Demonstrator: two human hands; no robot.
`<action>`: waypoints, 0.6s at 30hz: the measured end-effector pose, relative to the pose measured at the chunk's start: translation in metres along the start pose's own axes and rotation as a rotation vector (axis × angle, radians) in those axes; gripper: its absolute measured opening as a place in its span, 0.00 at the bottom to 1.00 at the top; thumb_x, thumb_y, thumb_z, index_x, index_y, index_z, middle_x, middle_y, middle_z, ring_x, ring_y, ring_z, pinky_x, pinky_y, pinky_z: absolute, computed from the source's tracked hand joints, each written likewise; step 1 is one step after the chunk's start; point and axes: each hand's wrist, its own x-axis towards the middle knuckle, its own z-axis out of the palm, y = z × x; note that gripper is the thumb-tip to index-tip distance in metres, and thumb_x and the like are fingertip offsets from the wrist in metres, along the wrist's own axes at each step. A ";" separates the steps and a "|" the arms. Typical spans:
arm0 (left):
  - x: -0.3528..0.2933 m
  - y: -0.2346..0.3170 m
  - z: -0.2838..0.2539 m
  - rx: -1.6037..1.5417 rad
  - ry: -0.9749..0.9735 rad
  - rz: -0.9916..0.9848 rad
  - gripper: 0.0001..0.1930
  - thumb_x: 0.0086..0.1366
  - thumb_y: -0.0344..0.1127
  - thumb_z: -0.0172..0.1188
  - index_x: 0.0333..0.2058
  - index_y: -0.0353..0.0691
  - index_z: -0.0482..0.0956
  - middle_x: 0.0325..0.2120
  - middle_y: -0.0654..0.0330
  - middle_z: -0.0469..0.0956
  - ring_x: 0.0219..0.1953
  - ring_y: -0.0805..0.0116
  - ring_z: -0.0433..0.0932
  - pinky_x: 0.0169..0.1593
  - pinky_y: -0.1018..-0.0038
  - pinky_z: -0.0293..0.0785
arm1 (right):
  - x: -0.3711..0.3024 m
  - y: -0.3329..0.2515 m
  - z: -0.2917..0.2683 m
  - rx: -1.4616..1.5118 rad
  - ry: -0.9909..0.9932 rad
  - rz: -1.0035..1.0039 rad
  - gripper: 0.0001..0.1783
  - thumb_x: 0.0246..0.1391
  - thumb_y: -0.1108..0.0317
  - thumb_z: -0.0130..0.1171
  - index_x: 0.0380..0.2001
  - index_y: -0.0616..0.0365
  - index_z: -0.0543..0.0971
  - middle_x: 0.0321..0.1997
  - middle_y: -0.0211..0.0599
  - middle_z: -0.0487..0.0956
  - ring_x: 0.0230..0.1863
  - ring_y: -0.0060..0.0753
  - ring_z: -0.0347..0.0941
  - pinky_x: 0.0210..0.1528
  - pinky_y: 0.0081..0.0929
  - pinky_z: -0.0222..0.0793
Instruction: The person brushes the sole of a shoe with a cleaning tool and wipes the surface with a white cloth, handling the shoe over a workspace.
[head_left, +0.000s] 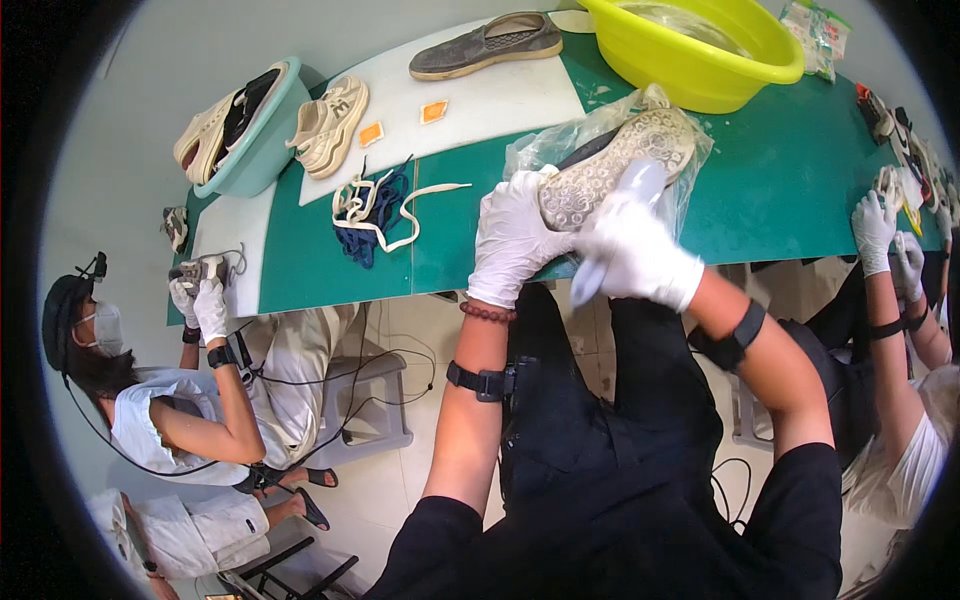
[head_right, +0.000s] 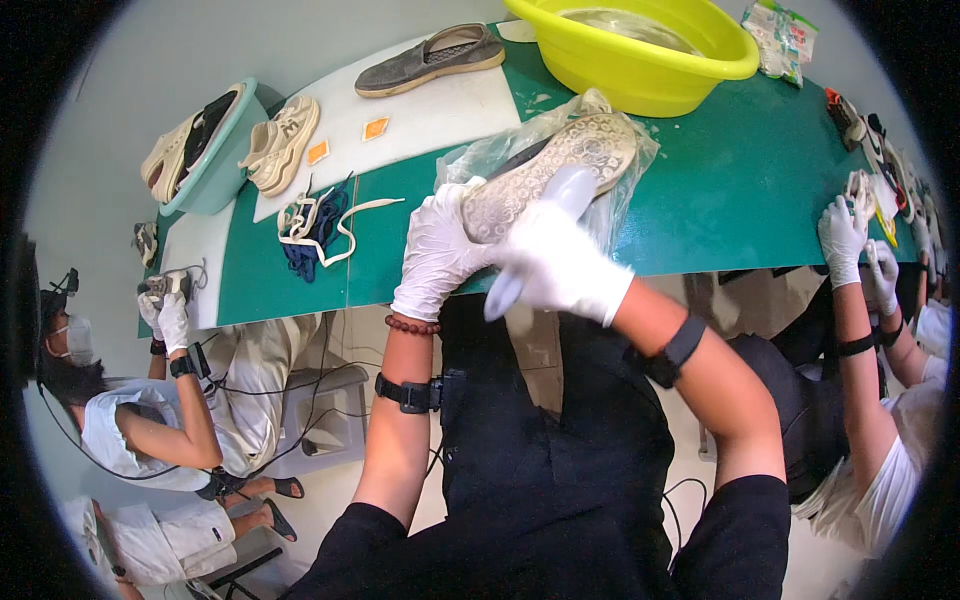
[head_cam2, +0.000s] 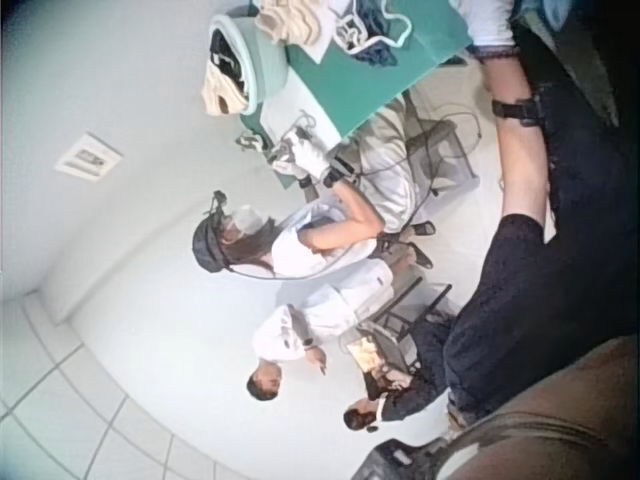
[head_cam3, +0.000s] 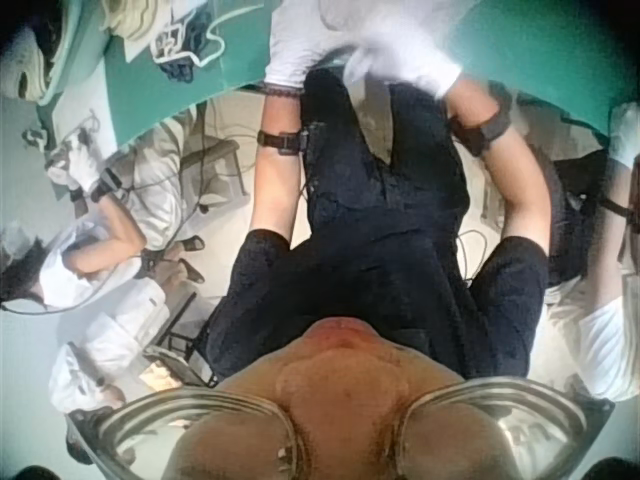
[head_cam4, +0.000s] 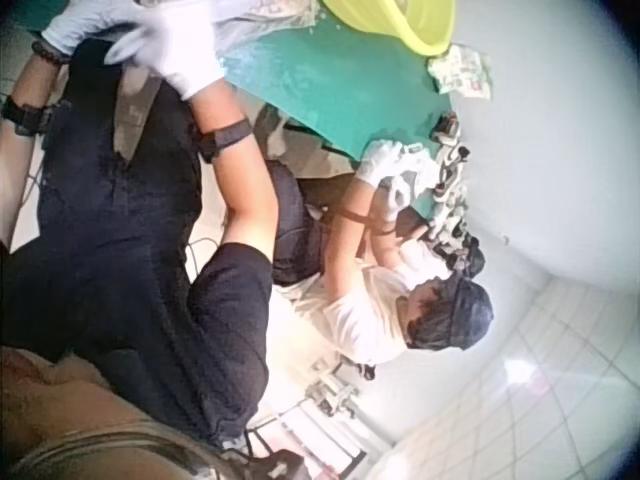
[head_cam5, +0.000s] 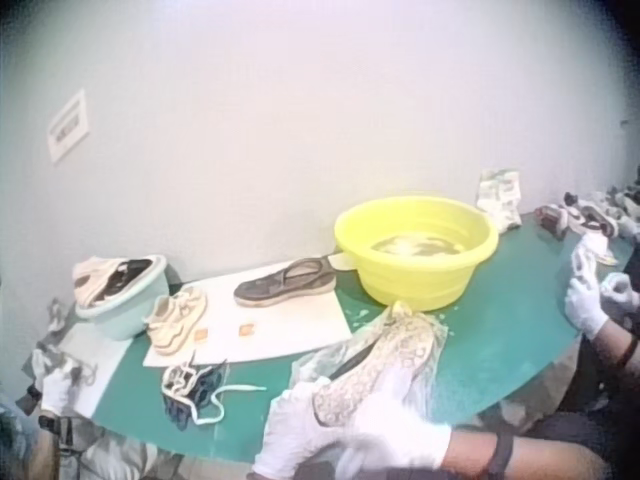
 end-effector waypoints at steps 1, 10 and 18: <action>0.004 0.009 -0.005 -0.036 -0.049 -0.011 0.48 0.36 0.69 0.74 0.49 0.37 0.79 0.42 0.50 0.80 0.45 0.50 0.80 0.51 0.59 0.74 | -0.001 0.029 -0.010 0.062 0.029 0.193 0.05 0.35 0.66 0.68 0.19 0.54 0.83 0.20 0.43 0.79 0.27 0.47 0.78 0.33 0.38 0.73; 0.003 0.008 -0.001 -0.008 -0.073 -0.017 0.48 0.36 0.69 0.75 0.50 0.38 0.78 0.43 0.51 0.80 0.46 0.50 0.79 0.52 0.59 0.74 | -0.016 0.076 0.006 0.249 0.038 0.276 0.05 0.39 0.69 0.64 0.18 0.51 0.77 0.20 0.41 0.75 0.27 0.44 0.76 0.35 0.36 0.70; 0.002 0.009 -0.012 0.001 -0.041 -0.037 0.46 0.33 0.65 0.78 0.47 0.37 0.80 0.41 0.50 0.81 0.45 0.51 0.81 0.51 0.61 0.76 | 0.001 0.032 0.001 -0.202 -0.020 -0.078 0.06 0.39 0.66 0.65 0.19 0.57 0.83 0.19 0.46 0.78 0.23 0.50 0.75 0.32 0.40 0.74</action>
